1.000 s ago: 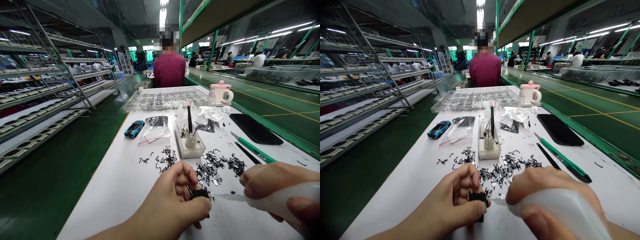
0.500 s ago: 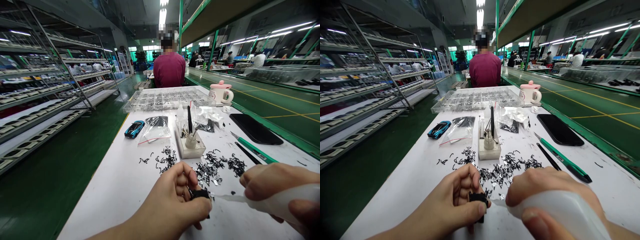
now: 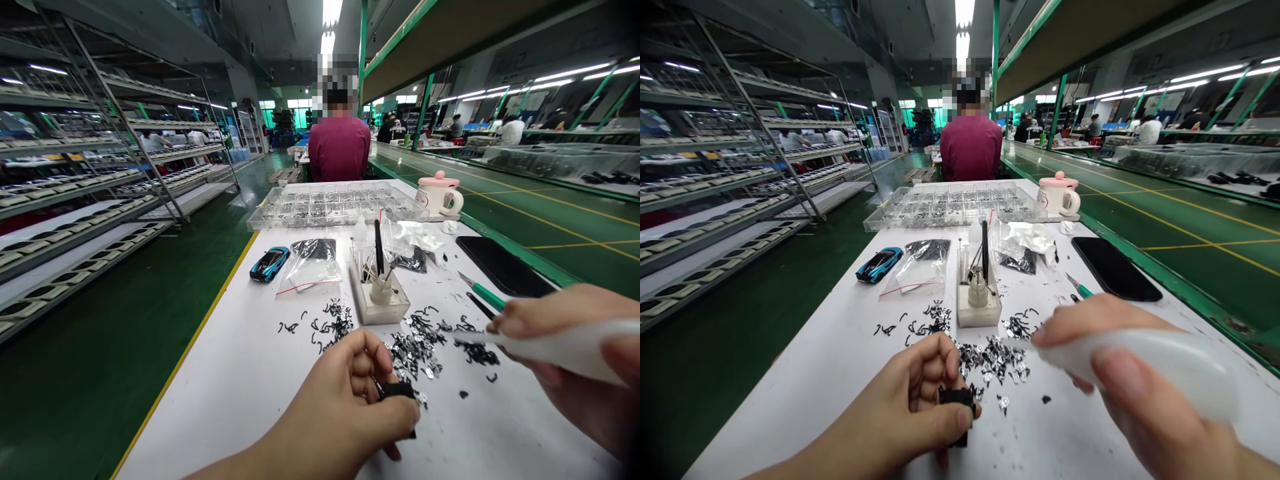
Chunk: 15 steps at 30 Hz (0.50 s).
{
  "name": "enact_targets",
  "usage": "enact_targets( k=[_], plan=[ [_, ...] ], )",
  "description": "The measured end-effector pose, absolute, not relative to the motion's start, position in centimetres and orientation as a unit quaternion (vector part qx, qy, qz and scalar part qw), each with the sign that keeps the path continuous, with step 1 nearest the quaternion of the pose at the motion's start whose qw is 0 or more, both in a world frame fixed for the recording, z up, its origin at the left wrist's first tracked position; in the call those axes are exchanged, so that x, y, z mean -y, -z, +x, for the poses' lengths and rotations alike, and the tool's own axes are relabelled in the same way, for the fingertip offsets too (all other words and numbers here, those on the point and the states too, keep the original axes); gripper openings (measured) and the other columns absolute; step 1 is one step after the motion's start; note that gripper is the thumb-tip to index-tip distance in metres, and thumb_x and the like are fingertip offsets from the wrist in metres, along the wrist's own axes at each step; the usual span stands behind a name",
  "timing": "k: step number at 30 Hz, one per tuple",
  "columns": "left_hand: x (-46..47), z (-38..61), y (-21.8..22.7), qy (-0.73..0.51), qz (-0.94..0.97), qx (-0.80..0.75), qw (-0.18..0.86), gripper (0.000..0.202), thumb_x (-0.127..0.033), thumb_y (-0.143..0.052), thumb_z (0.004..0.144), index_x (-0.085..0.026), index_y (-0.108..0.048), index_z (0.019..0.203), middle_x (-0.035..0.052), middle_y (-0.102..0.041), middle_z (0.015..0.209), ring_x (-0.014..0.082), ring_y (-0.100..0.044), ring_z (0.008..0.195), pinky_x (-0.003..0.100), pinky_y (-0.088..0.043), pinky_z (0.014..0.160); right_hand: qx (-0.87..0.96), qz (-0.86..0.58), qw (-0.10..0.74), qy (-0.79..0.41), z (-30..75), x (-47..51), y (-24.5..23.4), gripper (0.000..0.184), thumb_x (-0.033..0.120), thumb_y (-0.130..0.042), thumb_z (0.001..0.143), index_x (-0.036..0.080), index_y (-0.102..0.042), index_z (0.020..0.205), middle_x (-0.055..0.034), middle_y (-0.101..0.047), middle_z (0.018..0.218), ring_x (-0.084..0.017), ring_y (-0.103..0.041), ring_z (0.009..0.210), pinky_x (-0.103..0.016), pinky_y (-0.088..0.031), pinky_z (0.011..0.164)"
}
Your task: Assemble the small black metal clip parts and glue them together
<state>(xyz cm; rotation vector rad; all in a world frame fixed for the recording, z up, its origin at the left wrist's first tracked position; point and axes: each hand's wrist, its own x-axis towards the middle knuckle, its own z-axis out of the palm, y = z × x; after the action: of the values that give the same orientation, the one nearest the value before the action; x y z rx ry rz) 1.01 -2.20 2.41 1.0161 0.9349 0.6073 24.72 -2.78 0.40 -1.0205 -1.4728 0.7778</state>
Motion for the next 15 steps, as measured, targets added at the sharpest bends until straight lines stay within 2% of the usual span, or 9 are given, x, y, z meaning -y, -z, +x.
enact_targets(
  k=[3, 5, 7, 9, 11, 13, 15],
  plan=[
    [2.2, 0.9, -2.4, -0.291, 0.445, -0.410, 0.741, 0.027, -0.013, -0.067, 0.065, -0.018, -0.042, 0.076, -0.0064, -0.049, 0.064, 0.0081, -0.049, 0.056, 0.017, -0.047, 0.046, 0.609, -0.454, 0.558, -0.335, 23.5, 0.5, -1.4, 0.024, 0.049, -0.057, 0.085, 0.037, -0.068, 0.104, -0.0003, -0.062, 0.078, -0.014, -0.051, 0.057, -0.026, -0.039, 0.046],
    [2.3, 0.8, -2.3, -0.297, 0.440, -0.403, 0.745, 0.027, -0.012, -0.067, 0.067, -0.018, -0.042, 0.076, -0.0074, -0.047, 0.062, 0.0086, -0.050, 0.057, 0.017, -0.047, 0.046, 0.608, -0.491, 0.515, -0.351, 22.2, -1.1, -1.7, 0.037, 0.045, -0.060, 0.085, 0.036, -0.058, 0.121, 0.0007, -0.060, 0.073, -0.015, -0.049, 0.059, -0.028, -0.040, 0.054],
    [2.3, 0.8, -2.2, -0.305, 0.439, -0.397, 0.746, 0.028, -0.011, -0.067, 0.067, -0.018, -0.042, 0.077, -0.0083, -0.046, 0.060, 0.0091, -0.050, 0.057, 0.017, -0.048, 0.046, 0.614, -0.508, 0.471, -0.377, 20.9, -2.4, -1.6, 0.042, 0.044, -0.060, 0.086, 0.032, -0.054, 0.126, 0.0033, -0.054, 0.061, -0.015, -0.047, 0.058, -0.030, -0.039, 0.059],
    [2.3, 0.9, -2.0, -0.306, 0.438, -0.390, 0.750, 0.028, -0.010, -0.067, 0.066, -0.019, -0.042, 0.076, -0.0090, -0.045, 0.059, 0.0084, -0.051, 0.055, 0.017, -0.047, 0.045, 0.625, -0.501, 0.447, -0.398, 19.8, -3.2, -1.5, 0.033, 0.043, -0.063, 0.084, 0.028, -0.062, 0.114, 0.0046, -0.050, 0.057, -0.012, -0.043, 0.054, -0.029, -0.035, 0.056],
    [2.4, 1.0, -2.0, -0.302, 0.439, -0.386, 0.753, 0.028, -0.010, -0.067, 0.066, -0.019, -0.041, 0.076, -0.0092, -0.047, 0.059, 0.0070, -0.051, 0.050, 0.017, -0.045, 0.044, 0.627, -0.494, 0.451, -0.399, 19.2, -3.5, -1.5, 0.022, 0.041, -0.066, 0.081, 0.025, -0.066, 0.096, 0.0035, -0.052, 0.062, -0.011, -0.041, 0.052, -0.027, -0.032, 0.051],
    [2.5, 1.0, -2.0, -0.293, 0.441, -0.386, 0.755, 0.029, -0.010, -0.067, 0.066, -0.019, -0.041, 0.075, -0.0096, -0.048, 0.058, 0.0060, -0.051, 0.046, 0.016, -0.044, 0.043, 0.617, -0.489, 0.486, -0.379, 19.3, -3.5, -1.8, 0.018, 0.040, -0.065, 0.081, 0.023, -0.063, 0.084, 0.0028, -0.051, 0.066, -0.010, -0.041, 0.054, -0.026, -0.031, 0.049],
    [2.5, 1.0, -2.0, -0.290, 0.440, -0.386, 0.757, 0.030, -0.009, -0.067, 0.065, -0.019, -0.041, 0.075, -0.0099, -0.048, 0.057, 0.0059, -0.051, 0.043, 0.016, -0.043, 0.042, 0.599, -0.485, 0.536, -0.345, 19.8, -3.3, -2.4, 0.018, 0.041, -0.063, 0.083, 0.023, -0.058, 0.080, 0.0038, -0.046, 0.064, -0.011, -0.041, 0.056, -0.026, -0.032, 0.051]
  ],
)
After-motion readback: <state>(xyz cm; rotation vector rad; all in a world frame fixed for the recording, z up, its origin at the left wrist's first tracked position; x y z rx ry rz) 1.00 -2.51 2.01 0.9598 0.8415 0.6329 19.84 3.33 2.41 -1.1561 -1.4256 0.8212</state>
